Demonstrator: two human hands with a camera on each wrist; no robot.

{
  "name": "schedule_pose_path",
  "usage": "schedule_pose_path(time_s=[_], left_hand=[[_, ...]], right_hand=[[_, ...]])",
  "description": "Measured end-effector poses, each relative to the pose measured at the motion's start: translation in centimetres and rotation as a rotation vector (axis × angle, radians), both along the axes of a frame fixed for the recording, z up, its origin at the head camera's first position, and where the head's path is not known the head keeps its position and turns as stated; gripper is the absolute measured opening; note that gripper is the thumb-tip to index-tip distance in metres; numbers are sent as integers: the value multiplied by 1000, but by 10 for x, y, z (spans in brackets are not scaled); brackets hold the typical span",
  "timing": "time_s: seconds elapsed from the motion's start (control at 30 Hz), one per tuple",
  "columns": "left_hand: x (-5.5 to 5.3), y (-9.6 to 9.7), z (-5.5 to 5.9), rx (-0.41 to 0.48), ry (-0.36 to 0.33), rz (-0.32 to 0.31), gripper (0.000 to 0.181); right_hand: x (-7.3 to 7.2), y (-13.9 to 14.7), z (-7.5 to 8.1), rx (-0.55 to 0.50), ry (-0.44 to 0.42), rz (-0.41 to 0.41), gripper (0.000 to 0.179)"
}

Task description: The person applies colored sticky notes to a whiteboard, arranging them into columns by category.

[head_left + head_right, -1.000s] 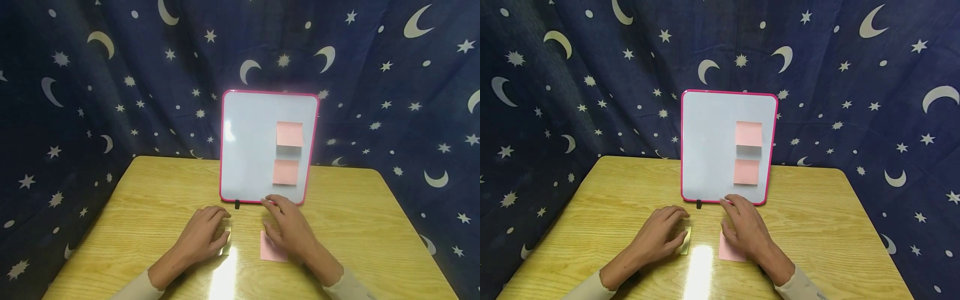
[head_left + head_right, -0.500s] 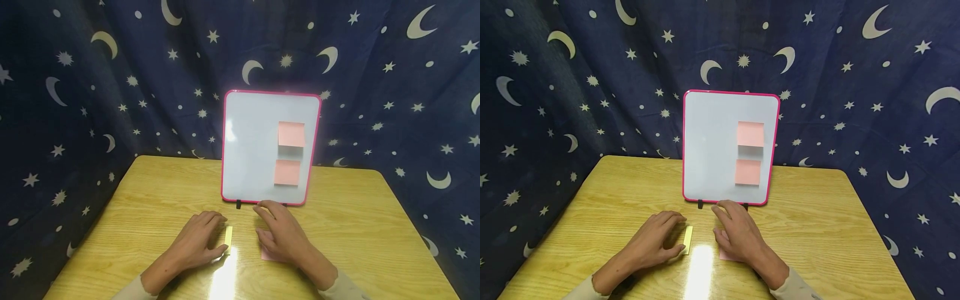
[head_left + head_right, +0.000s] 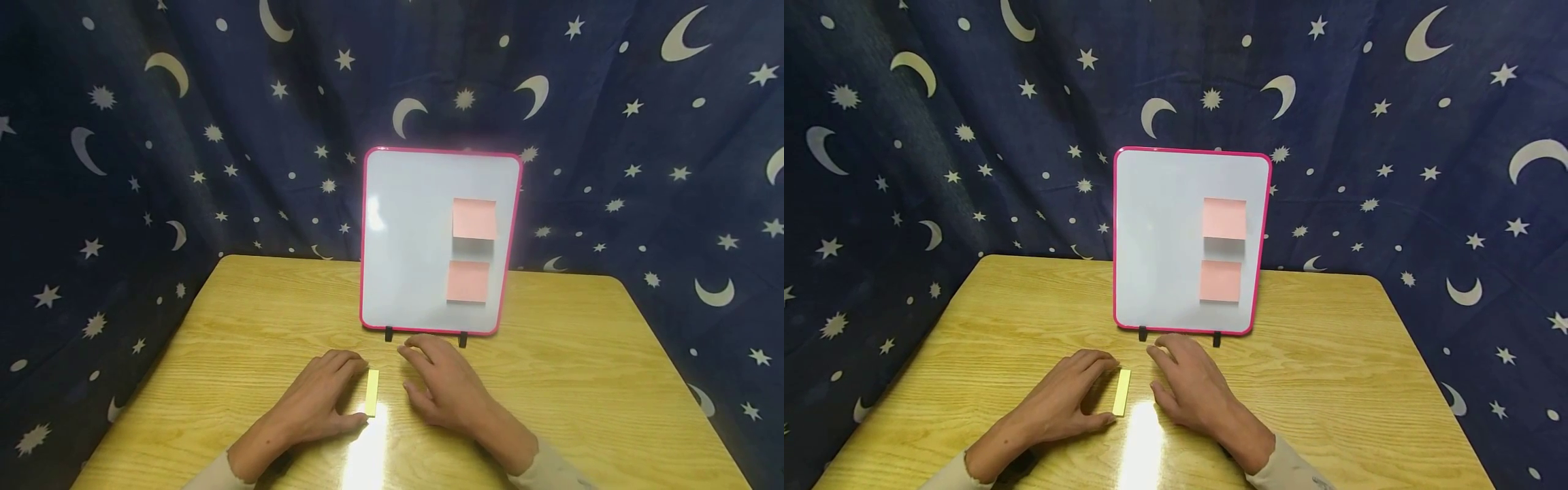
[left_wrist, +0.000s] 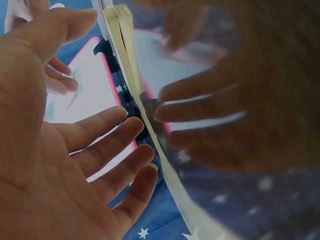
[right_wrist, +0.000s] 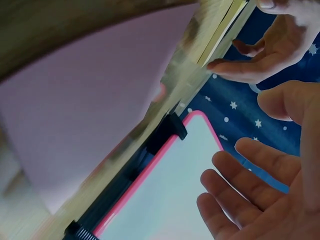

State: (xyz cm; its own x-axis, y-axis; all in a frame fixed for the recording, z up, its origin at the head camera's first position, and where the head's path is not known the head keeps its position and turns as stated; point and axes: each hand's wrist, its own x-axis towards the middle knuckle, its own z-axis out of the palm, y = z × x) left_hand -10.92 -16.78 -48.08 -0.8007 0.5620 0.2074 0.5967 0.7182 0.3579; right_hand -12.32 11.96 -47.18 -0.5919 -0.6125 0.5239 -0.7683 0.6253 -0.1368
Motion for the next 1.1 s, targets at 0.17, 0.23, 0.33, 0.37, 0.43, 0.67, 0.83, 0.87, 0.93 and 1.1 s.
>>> schedule_pose_path(time_s=[0.17, 0.23, 0.33, 0.37, 0.43, 0.67, 0.83, 0.87, 0.93, 1.1], left_hand=[[-1, 0, -2, -14, -13, -3, 77], [-1, 0, -2, -17, -14, -7, 77], [-1, 0, -2, -17, -22, -15, 78], [-1, 0, -2, -19, -26, -17, 79], [-1, 0, -2, -21, -35, -20, 79], [-3, 1, -4, -26, -28, -31, 76], [-3, 1, -4, -17, -31, -35, 72], [-3, 1, -4, -16, -33, -35, 71], [-3, 1, -4, -14, -38, -37, 71], [-3, 0, -5, -13, -49, -38, 70]], right_hand=[[2, -7, -1, 8, -13, 20, 52], [3, -10, -2, 13, -20, 24, 52], [4, -14, -3, 26, -39, 24, 52], [4, -15, -3, 31, -48, 23, 52], [5, -17, -3, 43, -59, 21, 52], [8, -28, -3, 89, -91, 29, 50], [8, -36, -5, 119, -117, 39, 51], [8, -37, -5, 123, -120, 42, 50], [8, -40, -6, 134, -134, 49, 49], [9, -47, -8, 166, -167, 62, 44]])
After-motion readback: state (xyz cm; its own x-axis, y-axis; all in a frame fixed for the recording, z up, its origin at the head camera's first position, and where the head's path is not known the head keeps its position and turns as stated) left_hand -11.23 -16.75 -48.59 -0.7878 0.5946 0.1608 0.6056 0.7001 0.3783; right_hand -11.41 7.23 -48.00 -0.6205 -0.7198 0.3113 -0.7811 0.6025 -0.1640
